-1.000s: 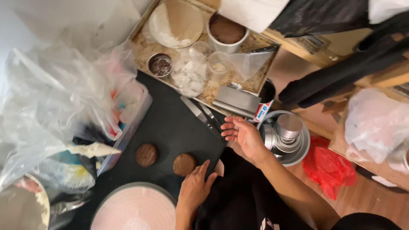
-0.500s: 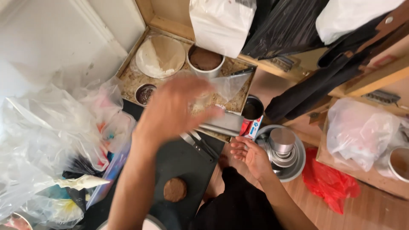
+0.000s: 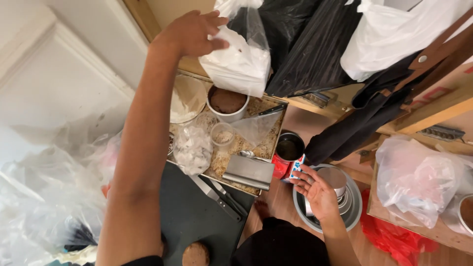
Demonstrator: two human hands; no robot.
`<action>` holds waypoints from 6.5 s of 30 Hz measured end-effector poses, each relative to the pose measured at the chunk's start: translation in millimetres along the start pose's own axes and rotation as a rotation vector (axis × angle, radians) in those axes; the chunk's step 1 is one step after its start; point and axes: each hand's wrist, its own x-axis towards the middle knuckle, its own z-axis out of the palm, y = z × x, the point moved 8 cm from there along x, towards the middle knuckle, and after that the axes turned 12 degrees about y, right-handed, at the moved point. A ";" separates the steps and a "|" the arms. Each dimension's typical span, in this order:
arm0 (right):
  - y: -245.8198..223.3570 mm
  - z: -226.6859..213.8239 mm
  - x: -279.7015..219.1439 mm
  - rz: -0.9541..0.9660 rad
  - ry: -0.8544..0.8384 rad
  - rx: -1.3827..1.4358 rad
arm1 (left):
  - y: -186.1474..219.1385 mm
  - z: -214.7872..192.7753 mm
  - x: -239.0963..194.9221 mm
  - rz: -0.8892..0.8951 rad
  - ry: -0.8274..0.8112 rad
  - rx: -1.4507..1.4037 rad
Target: The recorder is organizing tools, cleaning a bench scraper, and preparing items at a cake decoration station.
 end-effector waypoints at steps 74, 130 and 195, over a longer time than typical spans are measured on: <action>101.2 115.4 87.0 0.040 -0.278 -0.362 | 311.4 306.7 -359.5 -1.678 0.726 -1.564; 12.0 131.9 -13.9 -0.231 -0.016 -0.401 | 268.9 259.8 -283.9 -1.382 0.758 -1.893; 125.5 136.8 7.9 0.013 -0.589 -0.528 | 233.5 278.5 -364.6 -1.567 1.070 -1.220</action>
